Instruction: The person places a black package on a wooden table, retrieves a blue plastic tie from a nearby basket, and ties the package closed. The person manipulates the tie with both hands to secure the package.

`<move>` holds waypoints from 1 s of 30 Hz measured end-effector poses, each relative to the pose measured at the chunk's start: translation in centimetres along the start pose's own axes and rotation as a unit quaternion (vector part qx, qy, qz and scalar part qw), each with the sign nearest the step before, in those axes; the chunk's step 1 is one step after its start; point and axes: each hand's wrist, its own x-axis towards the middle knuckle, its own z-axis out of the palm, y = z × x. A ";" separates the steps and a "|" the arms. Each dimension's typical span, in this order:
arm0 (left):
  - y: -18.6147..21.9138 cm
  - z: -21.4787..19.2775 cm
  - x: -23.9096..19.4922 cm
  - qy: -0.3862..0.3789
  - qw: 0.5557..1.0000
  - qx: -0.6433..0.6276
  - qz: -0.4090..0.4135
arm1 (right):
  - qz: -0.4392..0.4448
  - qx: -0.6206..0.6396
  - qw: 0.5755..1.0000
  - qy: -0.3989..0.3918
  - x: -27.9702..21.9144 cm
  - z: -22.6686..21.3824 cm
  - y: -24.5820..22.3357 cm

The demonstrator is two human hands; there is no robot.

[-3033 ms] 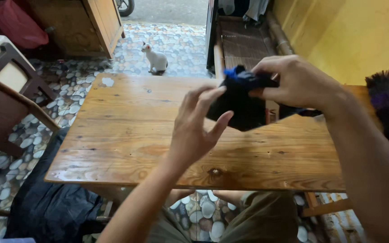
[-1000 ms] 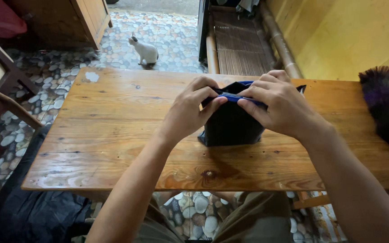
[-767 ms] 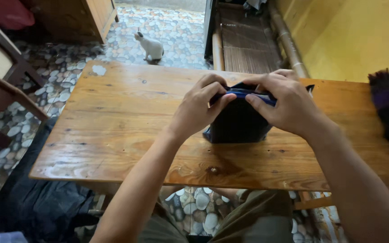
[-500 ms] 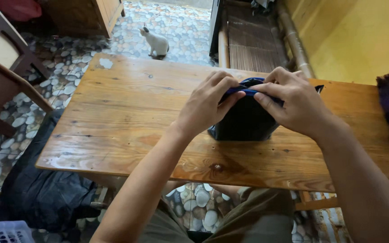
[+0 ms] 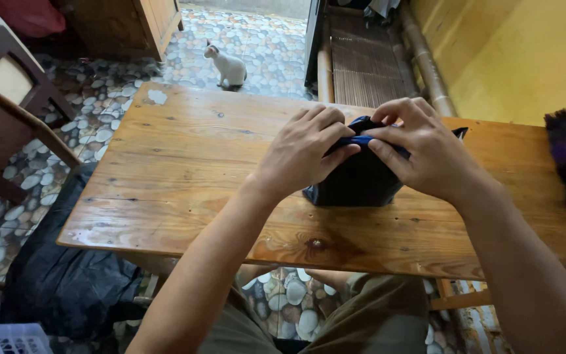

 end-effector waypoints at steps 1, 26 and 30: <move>0.0 0.1 0.0 0.000 1.000 0.001 -0.001 | -0.001 0.001 1.000 0.000 0.0 0.0 -0.1; 2.7 -0.8 -0.2 0.025 0.988 0.153 0.025 | -0.050 -0.093 0.994 0.018 -0.5 0.1 -0.2; 3.0 -1.0 0.4 0.000 0.992 0.126 0.008 | 0.169 0.030 0.982 -0.082 -0.3 -0.8 -1.1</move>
